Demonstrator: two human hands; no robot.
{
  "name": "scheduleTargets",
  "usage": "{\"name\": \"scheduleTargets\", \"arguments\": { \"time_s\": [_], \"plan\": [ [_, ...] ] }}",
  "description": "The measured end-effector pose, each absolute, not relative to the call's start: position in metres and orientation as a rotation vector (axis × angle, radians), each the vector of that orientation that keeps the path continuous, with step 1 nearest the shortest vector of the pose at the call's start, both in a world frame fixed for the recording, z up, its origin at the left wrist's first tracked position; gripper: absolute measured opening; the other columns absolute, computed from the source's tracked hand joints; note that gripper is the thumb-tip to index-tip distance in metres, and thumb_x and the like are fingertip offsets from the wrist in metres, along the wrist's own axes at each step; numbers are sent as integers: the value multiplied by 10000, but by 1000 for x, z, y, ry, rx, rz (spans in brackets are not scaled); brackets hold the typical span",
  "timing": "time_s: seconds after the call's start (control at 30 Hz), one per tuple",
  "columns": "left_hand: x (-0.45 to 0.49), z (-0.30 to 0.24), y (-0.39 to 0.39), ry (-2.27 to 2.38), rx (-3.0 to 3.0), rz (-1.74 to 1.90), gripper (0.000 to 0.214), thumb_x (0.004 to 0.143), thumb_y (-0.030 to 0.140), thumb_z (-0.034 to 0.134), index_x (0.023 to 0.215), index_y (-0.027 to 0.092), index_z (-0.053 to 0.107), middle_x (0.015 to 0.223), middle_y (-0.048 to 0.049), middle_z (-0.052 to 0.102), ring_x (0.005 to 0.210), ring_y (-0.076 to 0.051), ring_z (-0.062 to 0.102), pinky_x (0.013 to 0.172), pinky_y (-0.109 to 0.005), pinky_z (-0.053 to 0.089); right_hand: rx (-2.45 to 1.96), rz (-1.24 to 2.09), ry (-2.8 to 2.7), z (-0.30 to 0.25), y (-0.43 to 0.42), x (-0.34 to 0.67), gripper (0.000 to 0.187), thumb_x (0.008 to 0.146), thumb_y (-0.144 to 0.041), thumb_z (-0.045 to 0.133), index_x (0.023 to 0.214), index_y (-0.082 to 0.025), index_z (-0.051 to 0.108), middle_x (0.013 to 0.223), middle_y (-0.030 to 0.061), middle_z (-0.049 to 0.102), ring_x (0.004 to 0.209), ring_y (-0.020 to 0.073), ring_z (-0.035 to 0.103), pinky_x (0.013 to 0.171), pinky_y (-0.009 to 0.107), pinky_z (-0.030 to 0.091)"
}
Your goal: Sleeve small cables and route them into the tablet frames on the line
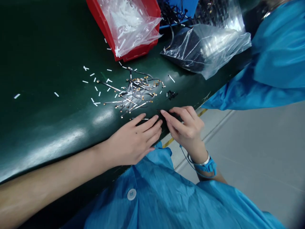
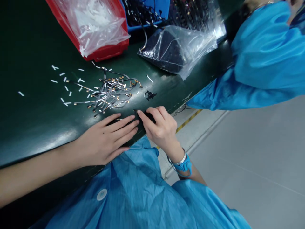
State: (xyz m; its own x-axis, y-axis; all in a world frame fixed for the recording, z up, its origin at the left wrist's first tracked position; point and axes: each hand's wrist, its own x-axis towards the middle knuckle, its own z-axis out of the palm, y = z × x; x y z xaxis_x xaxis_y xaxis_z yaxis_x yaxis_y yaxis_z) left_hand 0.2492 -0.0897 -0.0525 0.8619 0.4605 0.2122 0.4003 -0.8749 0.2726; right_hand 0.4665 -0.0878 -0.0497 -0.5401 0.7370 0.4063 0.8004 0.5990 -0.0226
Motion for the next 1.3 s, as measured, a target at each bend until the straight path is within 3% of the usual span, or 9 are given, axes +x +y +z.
{"name": "scheduleTargets", "arguments": {
  "time_s": [0.13, 0.27, 0.43, 0.67, 0.97, 1.2, 1.3],
  "plan": [
    [249, -52, -89, 661, 2836, 399, 465, 992, 370, 338, 1301, 102, 561, 1380, -114, 552, 1326, -254, 453, 1098, -424, 310, -1273, -266, -2433, -50, -91, 460, 279, 874, -129, 527, 1103, -223, 655, 892, 60, 663, 791, 166, 540, 638, 294, 480],
    [248, -51, -88, 655, 2838, 419, 465, 991, 372, 344, 1283, 90, 573, 1372, -116, 559, 1314, -261, 463, 1092, -431, 312, -1301, -57, -2259, -53, -90, 457, 236, 864, -117, 537, 1026, -220, 674, 851, 49, 639, 761, 152, 540, 640, 288, 489],
    [248, -51, -88, 645, 2824, 376, 467, 982, 385, 374, 1298, 95, 561, 1393, -118, 539, 1336, -262, 438, 1106, -435, 297, -1315, -60, -2283, -57, -92, 459, 329, 863, -91, 494, 1085, -262, 666, 903, 49, 635, 801, 161, 547, 662, 306, 484],
    [248, -51, -88, 636, 2836, 386, 459, 982, 378, 379, 1277, 87, 575, 1388, -127, 541, 1316, -280, 458, 1081, -451, 321, -1347, 137, -2101, -55, -95, 457, 306, 863, -83, 521, 1098, -209, 671, 877, 60, 611, 800, 165, 546, 691, 322, 487],
    [248, -50, -87, 638, 2851, 396, 449, 980, 374, 385, 1271, 93, 583, 1372, -124, 557, 1312, -279, 464, 1072, -445, 333, -1264, -103, -2265, -61, -94, 462, 350, 861, -73, 499, 1099, -263, 671, 884, 50, 627, 790, 161, 529, 650, 295, 479],
    [248, -51, -87, 626, 2868, 421, 450, 986, 367, 365, 1261, 87, 586, 1363, -125, 566, 1296, -280, 480, 1064, -446, 346, -1301, 297, -2061, -56, -84, 464, 247, 881, -127, 537, 1009, -257, 704, 862, 34, 623, 787, 147, 582, 663, 314, 505],
    [247, -51, -86, 617, 2870, 426, 442, 988, 358, 361, 1254, 90, 591, 1354, -115, 576, 1291, -280, 485, 1056, -449, 355, -1288, 310, -1988, -56, -79, 464, 205, 873, -134, 571, 981, -243, 706, 838, 24, 635, 761, 137, 593, 654, 307, 508]
  ]
}}
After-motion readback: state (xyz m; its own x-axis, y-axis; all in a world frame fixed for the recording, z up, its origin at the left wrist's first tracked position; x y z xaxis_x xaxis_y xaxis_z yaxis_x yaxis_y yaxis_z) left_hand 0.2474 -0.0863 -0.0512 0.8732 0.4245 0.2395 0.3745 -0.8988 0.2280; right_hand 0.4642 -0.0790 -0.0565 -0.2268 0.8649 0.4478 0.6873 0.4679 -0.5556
